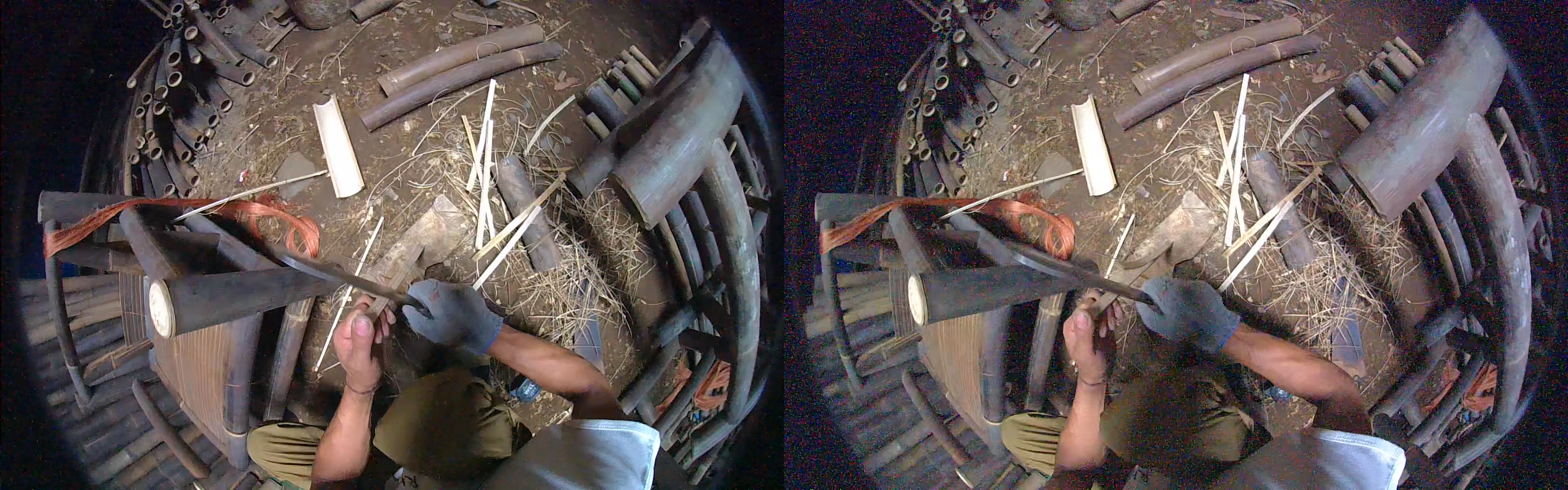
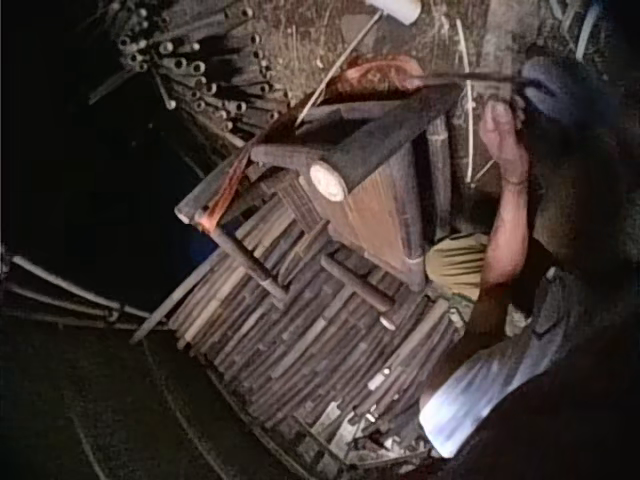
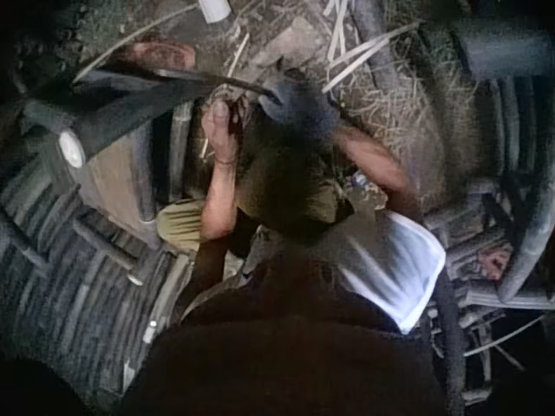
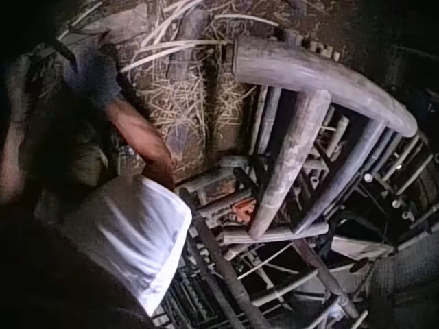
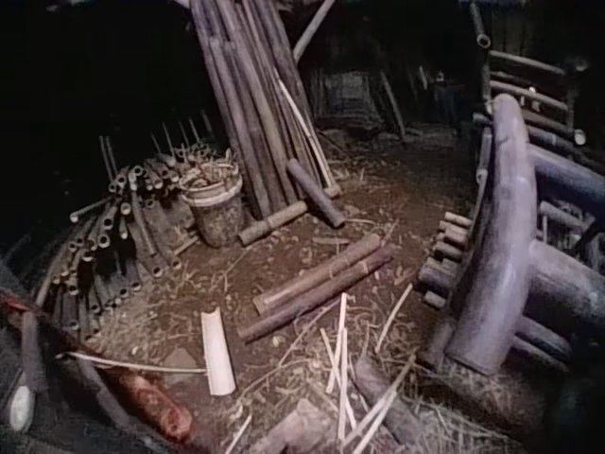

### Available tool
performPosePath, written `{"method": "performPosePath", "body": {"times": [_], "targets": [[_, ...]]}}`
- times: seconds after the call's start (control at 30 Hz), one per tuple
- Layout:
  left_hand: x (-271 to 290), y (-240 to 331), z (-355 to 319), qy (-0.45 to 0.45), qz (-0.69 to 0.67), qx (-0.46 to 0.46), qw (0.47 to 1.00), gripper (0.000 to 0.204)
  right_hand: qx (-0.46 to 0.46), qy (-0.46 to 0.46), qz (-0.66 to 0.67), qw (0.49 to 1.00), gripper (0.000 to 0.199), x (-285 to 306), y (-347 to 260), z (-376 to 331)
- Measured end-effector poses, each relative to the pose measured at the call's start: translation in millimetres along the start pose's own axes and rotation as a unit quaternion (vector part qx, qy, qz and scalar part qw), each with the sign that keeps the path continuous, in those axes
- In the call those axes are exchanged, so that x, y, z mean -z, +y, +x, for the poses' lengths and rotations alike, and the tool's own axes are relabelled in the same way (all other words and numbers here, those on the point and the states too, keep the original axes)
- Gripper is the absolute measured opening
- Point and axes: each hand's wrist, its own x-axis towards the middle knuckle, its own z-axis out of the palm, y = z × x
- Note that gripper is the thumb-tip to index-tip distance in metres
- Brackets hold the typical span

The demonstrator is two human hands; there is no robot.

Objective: The person constructs a bamboo chair by inserting bamboo slats into the frame and then using a knife to shave and shape small bamboo pieces for the assembly.

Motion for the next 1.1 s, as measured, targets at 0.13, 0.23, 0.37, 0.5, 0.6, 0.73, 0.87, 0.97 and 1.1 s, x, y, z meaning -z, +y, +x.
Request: {"method": "performPosePath", "body": {"times": [0.13, 0.23, 0.37, 0.5, 0.6, 0.73, 0.87, 0.97, 1.1], "targets": [[-4, 17, -4, 0.004, 0.026, 0.045, 0.999, 0.054, -0.15, -0.056, -0.107, 0.981, 0.036, -52, 128, 24], [5, 6, -12, 0.075, -0.014, 0.08, 0.994, 0.056, -0.233, -0.104, 0.063, 0.965, 0.042, -37, 128, 33], [15, -3, -10, -0.015, -0.016, 0.032, 0.999, 0.06, -0.177, -0.03, -0.002, 0.984, 0.039, -36, 120, 5], [6, -3, -10, -0.029, 0.007, 0.012, 0.999, 0.062, -0.116, -0.019, 0.048, 0.992, 0.034, 13, 8, -17], [-3, -2, -10, 0.009, 0.003, 0.03, 0.999, 0.062, -0.006, -0.006, 0.037, 0.999, 0.034, 24, -22, -29], [4, -9, -9, -0.049, 0.004, -0.013, 0.999, 0.062, -0.113, -0.084, -0.005, 0.99, 0.035, 21, 6, -15], [-6, -6, -11, 0.005, 0.012, 0.004, 1.0, 0.062, 0.0, -0.016, 0.077, 0.997, 0.033, 28, -14, -18], [-9, 3, -8, 0.004, 0.04, 0.017, 0.999, 0.062, 0.005, -0.011, 0.012, 1.0, 0.032, 7, 2, -16], [-4, 0, -3, -0.011, 0.028, -0.022, 0.999, 0.061, -0.116, -0.053, -0.016, 0.992, 0.029, 1, 33, -4]]}}
